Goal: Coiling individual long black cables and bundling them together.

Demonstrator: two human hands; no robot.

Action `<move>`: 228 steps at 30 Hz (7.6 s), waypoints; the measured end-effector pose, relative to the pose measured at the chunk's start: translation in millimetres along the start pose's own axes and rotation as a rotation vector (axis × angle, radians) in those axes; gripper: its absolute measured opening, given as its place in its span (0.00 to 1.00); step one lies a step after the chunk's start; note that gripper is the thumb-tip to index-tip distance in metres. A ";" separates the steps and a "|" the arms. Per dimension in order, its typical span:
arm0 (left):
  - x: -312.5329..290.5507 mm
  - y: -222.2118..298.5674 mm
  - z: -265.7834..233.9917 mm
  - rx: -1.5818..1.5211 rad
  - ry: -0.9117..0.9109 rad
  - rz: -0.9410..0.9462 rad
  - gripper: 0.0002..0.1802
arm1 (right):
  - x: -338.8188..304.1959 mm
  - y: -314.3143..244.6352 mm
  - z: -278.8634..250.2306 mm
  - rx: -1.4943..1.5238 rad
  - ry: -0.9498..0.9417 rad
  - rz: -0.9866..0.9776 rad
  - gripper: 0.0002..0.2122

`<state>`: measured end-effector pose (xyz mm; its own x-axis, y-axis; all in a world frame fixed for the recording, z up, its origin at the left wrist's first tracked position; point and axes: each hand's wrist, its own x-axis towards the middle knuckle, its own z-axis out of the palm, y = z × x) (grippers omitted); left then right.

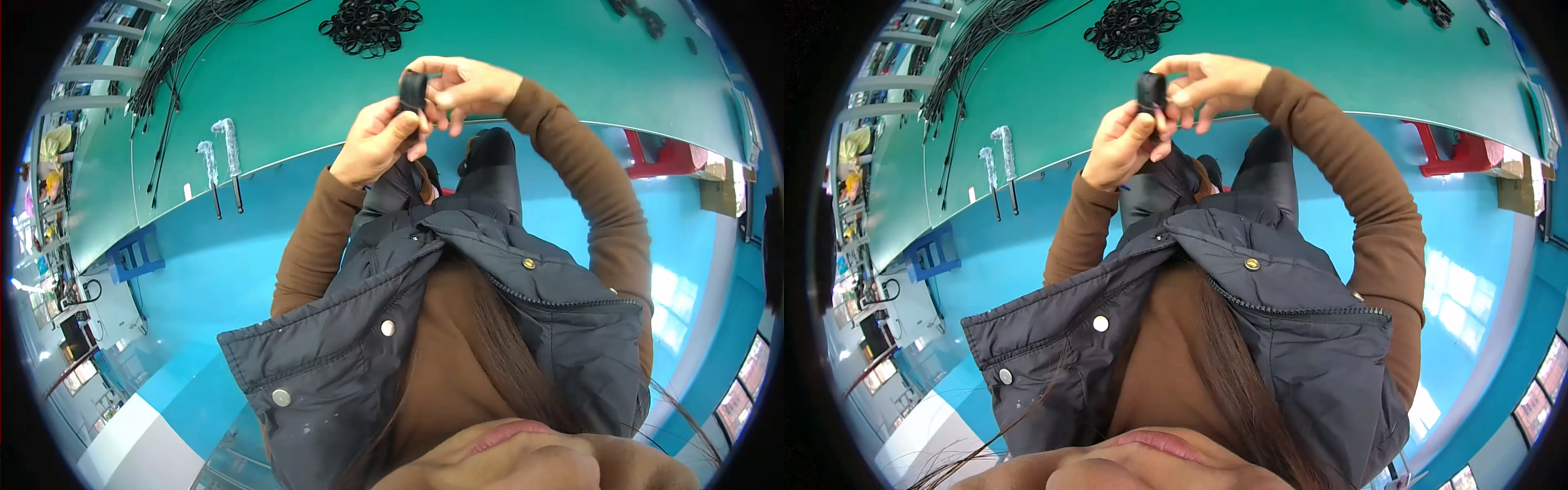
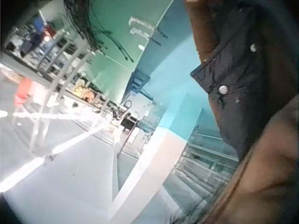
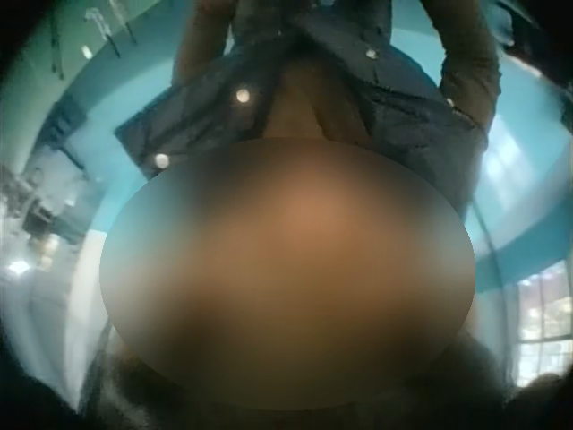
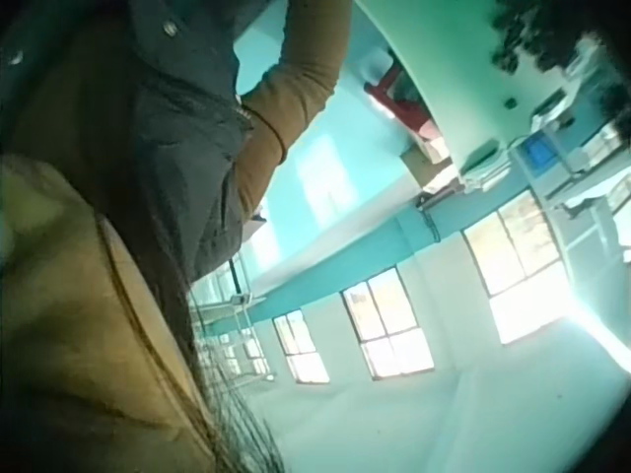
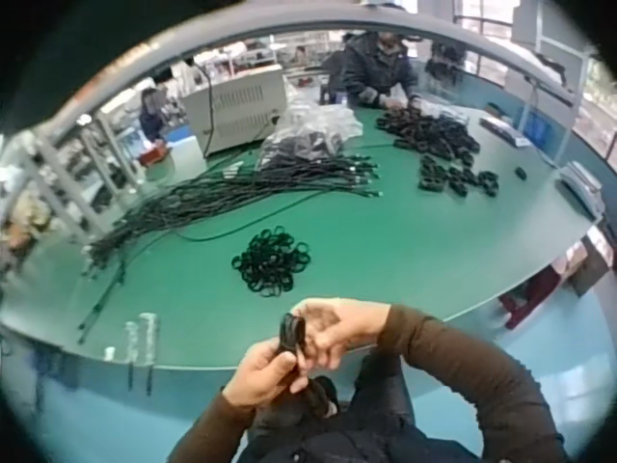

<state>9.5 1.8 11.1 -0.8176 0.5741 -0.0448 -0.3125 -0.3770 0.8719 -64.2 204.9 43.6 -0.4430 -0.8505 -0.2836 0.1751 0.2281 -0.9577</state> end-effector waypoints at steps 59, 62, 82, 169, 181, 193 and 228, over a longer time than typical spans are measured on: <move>-7.3 -54.2 26.7 0.452 0.478 0.141 0.08 | 3.3 37.7 26.5 -0.533 0.743 -0.483 0.15; -6.0 -55.0 28.4 0.335 0.486 0.183 0.08 | 4.0 34.7 28.5 -0.645 0.775 -0.518 0.16; -11.6 -33.3 33.3 -0.140 0.324 -0.189 0.11 | 1.3 34.0 34.7 -0.655 0.689 -0.462 0.18; -16.7 -24.4 21.8 -0.047 0.196 -0.065 0.08 | -19.6 46.1 39.5 0.222 0.532 -0.287 0.07; -15.9 -23.0 38.2 0.126 0.328 -0.016 0.08 | -10.8 39.2 45.1 0.148 0.637 -0.156 0.08; -5.4 -26.8 35.5 0.250 0.252 -0.041 0.06 | -21.7 50.7 33.6 0.021 0.706 -0.273 0.09; 31.1 45.8 -80.0 1.575 0.675 0.620 0.13 | 223.6 -14.1 -220.6 -1.651 0.815 -0.245 0.05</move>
<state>-69.0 -55.8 10.6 -0.7833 0.1235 0.6093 0.4474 0.7925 0.4145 -359.7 116.0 -16.9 -0.6713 -0.6363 0.3802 -0.6556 0.7490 0.0960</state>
